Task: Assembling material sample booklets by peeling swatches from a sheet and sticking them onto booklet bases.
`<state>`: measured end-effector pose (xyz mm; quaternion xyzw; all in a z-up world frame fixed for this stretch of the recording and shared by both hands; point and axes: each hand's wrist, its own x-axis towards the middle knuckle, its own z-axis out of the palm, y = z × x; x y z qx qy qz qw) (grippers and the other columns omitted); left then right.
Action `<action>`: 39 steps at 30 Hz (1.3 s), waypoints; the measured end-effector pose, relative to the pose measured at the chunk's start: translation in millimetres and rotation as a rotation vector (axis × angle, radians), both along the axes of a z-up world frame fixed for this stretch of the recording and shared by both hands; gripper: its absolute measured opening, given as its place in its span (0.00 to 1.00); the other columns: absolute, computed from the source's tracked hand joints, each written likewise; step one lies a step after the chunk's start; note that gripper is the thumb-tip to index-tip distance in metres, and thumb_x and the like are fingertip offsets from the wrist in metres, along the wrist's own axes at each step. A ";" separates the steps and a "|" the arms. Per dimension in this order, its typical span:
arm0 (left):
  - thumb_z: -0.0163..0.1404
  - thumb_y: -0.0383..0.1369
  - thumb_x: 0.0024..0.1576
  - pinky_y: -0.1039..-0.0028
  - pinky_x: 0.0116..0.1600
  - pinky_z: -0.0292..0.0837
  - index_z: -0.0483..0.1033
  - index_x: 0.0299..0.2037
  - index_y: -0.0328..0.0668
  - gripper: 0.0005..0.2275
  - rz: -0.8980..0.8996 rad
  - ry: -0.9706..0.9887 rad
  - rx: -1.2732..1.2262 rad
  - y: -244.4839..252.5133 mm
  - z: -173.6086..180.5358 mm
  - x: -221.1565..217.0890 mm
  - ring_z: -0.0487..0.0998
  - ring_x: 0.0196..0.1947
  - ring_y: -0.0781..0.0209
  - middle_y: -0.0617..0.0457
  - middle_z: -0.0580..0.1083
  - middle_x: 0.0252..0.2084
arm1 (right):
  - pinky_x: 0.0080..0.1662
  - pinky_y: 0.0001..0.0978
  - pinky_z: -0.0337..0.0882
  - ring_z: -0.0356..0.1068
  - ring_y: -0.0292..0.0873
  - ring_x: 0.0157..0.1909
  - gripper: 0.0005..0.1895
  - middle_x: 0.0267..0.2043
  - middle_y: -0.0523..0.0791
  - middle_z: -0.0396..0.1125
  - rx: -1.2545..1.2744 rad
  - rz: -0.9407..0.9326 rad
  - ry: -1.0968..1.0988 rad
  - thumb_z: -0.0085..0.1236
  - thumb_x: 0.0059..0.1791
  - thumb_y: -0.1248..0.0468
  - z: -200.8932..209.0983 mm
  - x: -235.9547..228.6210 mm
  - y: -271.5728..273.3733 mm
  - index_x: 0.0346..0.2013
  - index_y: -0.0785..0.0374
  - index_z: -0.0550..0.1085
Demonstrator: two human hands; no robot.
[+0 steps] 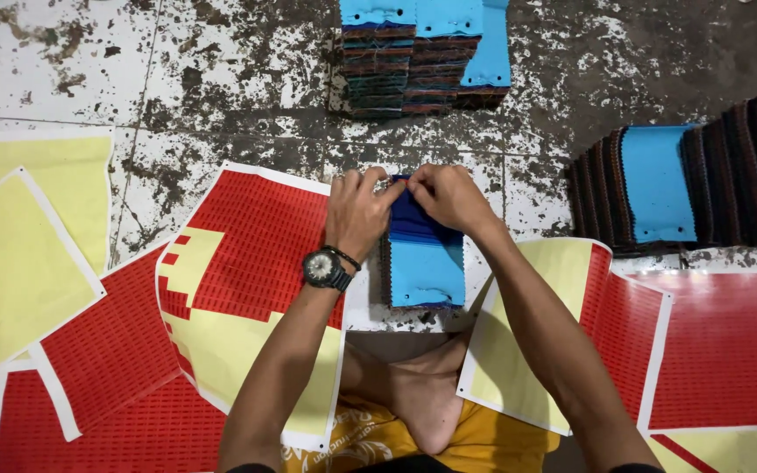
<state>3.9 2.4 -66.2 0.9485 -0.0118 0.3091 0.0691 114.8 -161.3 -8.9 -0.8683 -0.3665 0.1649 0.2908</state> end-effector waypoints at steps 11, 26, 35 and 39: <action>0.50 0.26 0.55 0.63 0.43 0.68 0.79 0.45 0.61 0.13 0.002 0.023 -0.301 1.6 10.8 -2.2 0.71 0.42 0.53 0.60 0.68 0.43 | 0.36 0.43 0.76 0.75 0.51 0.38 0.06 0.32 0.41 0.73 0.143 0.064 -0.611 0.71 0.44 0.61 -32.0 18.3 -23.9 0.33 0.50 0.81; 0.42 0.41 0.58 0.53 0.61 0.56 0.82 0.40 0.64 0.12 -0.161 0.460 -0.655 15.2 32.4 15.6 0.61 0.62 0.46 0.59 0.67 0.60 | 0.46 0.48 0.76 0.75 0.58 0.49 0.09 0.46 0.53 0.73 0.035 0.318 -0.454 0.67 0.42 0.66 40.3 -50.9 -53.4 0.33 0.62 0.75; 0.45 0.45 0.57 0.47 0.66 0.53 0.78 0.45 0.74 0.10 -0.138 0.549 -0.582 23.2 22.3 17.4 0.58 0.66 0.48 0.62 0.65 0.61 | 0.42 0.52 0.78 0.76 0.57 0.43 0.33 0.42 0.51 0.71 -0.187 0.451 -0.630 0.60 0.38 0.61 55.1 -48.6 -37.9 0.57 0.59 0.65; 0.46 0.43 0.58 0.47 0.67 0.52 0.79 0.45 0.78 0.10 -0.100 0.608 -0.583 21.2 30.4 17.2 0.58 0.66 0.50 0.63 0.66 0.61 | 0.44 0.49 0.79 0.78 0.58 0.44 0.30 0.41 0.52 0.72 -0.230 0.424 -0.661 0.57 0.42 0.65 44.1 -33.3 -40.3 0.59 0.64 0.67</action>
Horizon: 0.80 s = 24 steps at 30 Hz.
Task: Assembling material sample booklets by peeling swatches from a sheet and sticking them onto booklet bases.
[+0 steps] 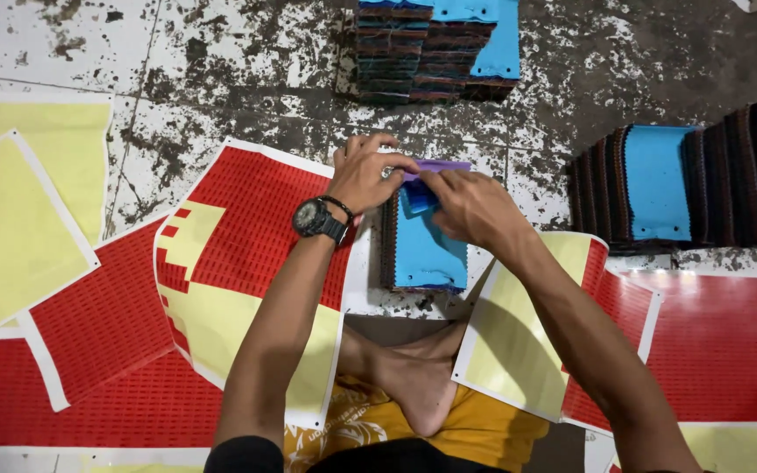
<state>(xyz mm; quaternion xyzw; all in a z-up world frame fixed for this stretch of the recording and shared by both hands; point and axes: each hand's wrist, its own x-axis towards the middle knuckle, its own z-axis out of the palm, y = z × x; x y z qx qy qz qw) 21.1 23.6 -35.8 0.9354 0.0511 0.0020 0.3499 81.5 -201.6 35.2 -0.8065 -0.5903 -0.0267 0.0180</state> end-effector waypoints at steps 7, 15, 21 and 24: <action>0.46 0.46 0.59 0.45 0.67 0.51 0.78 0.45 0.80 0.09 0.007 0.031 0.009 -0.2 6.0 -2.1 0.58 0.67 0.51 0.63 0.65 0.61 | 0.46 0.44 0.78 0.76 0.48 0.43 0.26 0.38 0.43 0.72 0.150 -0.056 -0.200 0.59 0.41 0.64 -33.2 -10.1 -9.6 0.55 0.54 0.74; 0.47 0.47 0.59 0.44 0.67 0.51 0.79 0.45 0.80 0.09 0.022 -0.004 0.017 -0.2 3.5 -2.9 0.59 0.66 0.49 0.62 0.67 0.61 | 0.36 0.39 0.74 0.74 0.47 0.37 0.12 0.36 0.45 0.72 0.283 0.024 -0.072 0.60 0.44 0.64 -13.6 -106.3 -51.0 0.43 0.53 0.79; 0.47 0.48 0.60 0.44 0.67 0.50 0.78 0.47 0.81 0.09 0.008 -0.003 0.008 -1.8 9.4 -7.6 0.59 0.66 0.49 0.62 0.67 0.61 | 0.37 0.36 0.70 0.70 0.47 0.39 0.15 0.39 0.46 0.68 0.351 -0.001 -0.063 0.59 0.46 0.65 -33.7 -124.8 -59.9 0.48 0.56 0.78; 0.46 0.49 0.59 0.46 0.68 0.49 0.77 0.48 0.83 0.10 -0.001 -0.009 -0.003 -0.7 8.5 -7.9 0.57 0.67 0.52 0.63 0.66 0.61 | 0.39 0.39 0.71 0.69 0.49 0.41 0.26 0.41 0.47 0.67 0.325 -0.004 -0.029 0.67 0.39 0.64 -39.0 -126.5 -58.2 0.52 0.59 0.76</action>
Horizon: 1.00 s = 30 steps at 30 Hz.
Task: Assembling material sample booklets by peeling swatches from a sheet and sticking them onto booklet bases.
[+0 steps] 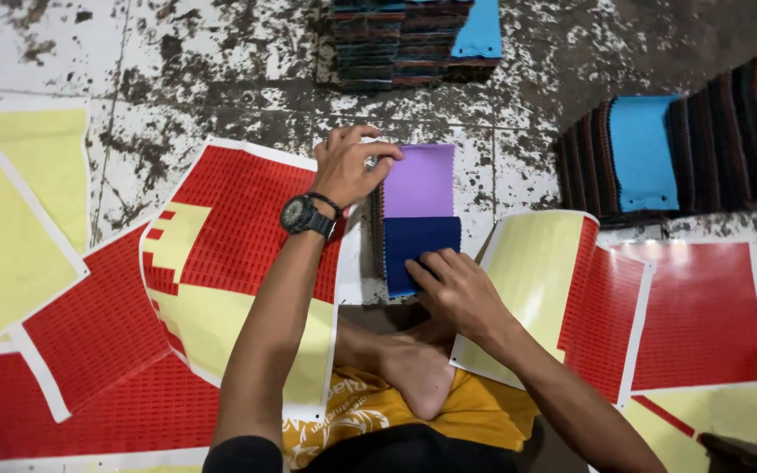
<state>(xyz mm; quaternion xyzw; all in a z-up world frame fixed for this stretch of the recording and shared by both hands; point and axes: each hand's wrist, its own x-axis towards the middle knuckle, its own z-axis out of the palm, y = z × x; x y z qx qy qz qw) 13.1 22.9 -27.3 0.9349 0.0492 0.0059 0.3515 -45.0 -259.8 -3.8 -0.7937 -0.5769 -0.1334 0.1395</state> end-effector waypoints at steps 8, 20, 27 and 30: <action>0.54 0.30 0.57 0.52 0.58 0.67 0.82 0.43 0.52 0.07 -0.049 -0.531 0.011 -54.8 35.8 -11.4 0.71 0.56 0.41 0.48 0.72 0.52 | 0.42 0.45 0.74 0.73 0.56 0.43 0.17 0.42 0.53 0.71 0.289 -0.213 0.237 0.62 0.50 0.58 26.5 8.6 -34.6 0.49 0.64 0.78; 0.53 0.25 0.50 0.69 0.44 0.78 0.82 0.47 0.49 0.15 -0.461 -0.205 -0.575 -290.0 -22.7 -94.7 0.79 0.37 0.56 0.55 0.77 0.42 | 0.38 0.41 0.79 0.77 0.54 0.37 0.11 0.35 0.52 0.74 0.531 -1.379 0.698 0.63 0.49 0.63 -35.5 -85.9 -210.9 0.45 0.62 0.81; 0.57 0.31 0.48 0.60 0.45 0.75 0.76 0.50 0.44 0.18 -0.448 -0.016 -0.450 -320.9 -53.5 -118.7 0.77 0.37 0.51 0.49 0.73 0.44 | 0.30 0.34 0.76 0.75 0.46 0.28 0.16 0.27 0.48 0.72 0.640 -1.499 0.519 0.76 0.42 0.59 -58.1 -107.2 -187.5 0.37 0.64 0.82; 0.57 0.29 0.50 0.61 0.47 0.75 0.76 0.50 0.43 0.16 -0.421 0.053 -0.478 -319.3 -42.1 -117.9 0.77 0.39 0.51 0.49 0.74 0.45 | 0.29 0.32 0.76 0.76 0.48 0.29 0.14 0.29 0.48 0.75 0.616 -1.463 0.365 0.76 0.43 0.60 -60.2 -108.8 -176.8 0.37 0.64 0.83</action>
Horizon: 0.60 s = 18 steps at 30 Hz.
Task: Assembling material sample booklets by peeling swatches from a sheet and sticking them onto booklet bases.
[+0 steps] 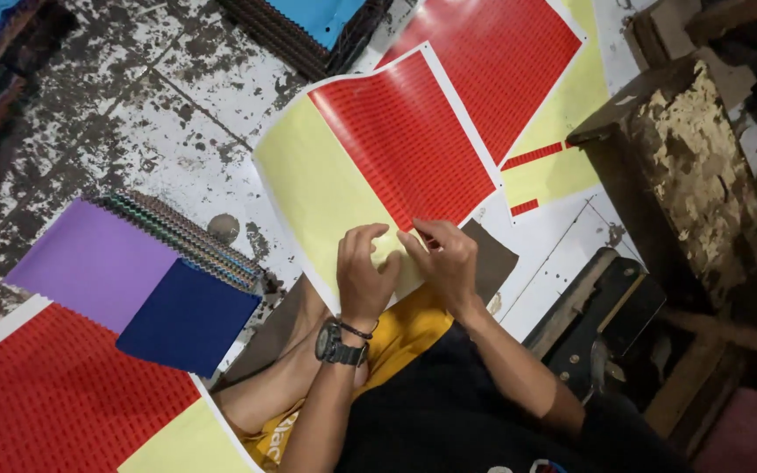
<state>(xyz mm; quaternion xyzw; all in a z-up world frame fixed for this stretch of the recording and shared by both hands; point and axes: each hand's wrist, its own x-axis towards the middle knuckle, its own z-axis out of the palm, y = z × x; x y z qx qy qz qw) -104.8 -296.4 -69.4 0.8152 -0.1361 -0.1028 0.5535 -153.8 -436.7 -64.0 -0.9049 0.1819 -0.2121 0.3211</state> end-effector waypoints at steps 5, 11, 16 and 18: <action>0.53 0.32 0.52 0.63 0.49 0.72 0.78 0.48 0.48 0.13 0.037 -0.042 -0.019 -3.0 -5.9 -4.9 0.77 0.38 0.55 0.55 0.73 0.43 | 0.30 0.34 0.77 0.76 0.49 0.31 0.10 0.32 0.48 0.76 -0.024 -0.025 -0.050 0.75 0.44 0.62 19.5 1.4 17.8 0.36 0.64 0.83; 0.54 0.43 0.55 0.63 0.58 0.64 0.80 0.43 0.48 0.12 0.085 -0.001 -0.117 -6.1 8.5 -5.9 0.78 0.49 0.53 0.56 0.73 0.43 | 0.50 0.34 0.72 0.67 0.40 0.48 0.12 0.51 0.49 0.70 0.595 -0.041 0.024 0.65 0.44 0.66 18.3 -8.2 8.0 0.41 0.62 0.81; 0.55 0.43 0.57 0.62 0.61 0.62 0.80 0.35 0.50 0.09 0.149 0.083 -0.153 -13.2 -2.9 -10.9 0.77 0.50 0.50 0.54 0.73 0.43 | 0.53 0.36 0.73 0.69 0.42 0.50 0.16 0.50 0.51 0.70 0.624 -0.022 0.088 0.57 0.44 0.65 8.5 -4.6 -2.1 0.45 0.63 0.81; 0.57 0.44 0.57 0.65 0.62 0.64 0.81 0.35 0.52 0.09 0.219 0.103 -0.190 -16.4 -18.5 -15.9 0.78 0.51 0.54 0.56 0.74 0.43 | 0.37 0.29 0.76 0.75 0.43 0.36 0.18 0.34 0.46 0.73 0.224 -0.063 0.065 0.75 0.42 0.61 -8.2 -0.1 -5.9 0.45 0.60 0.82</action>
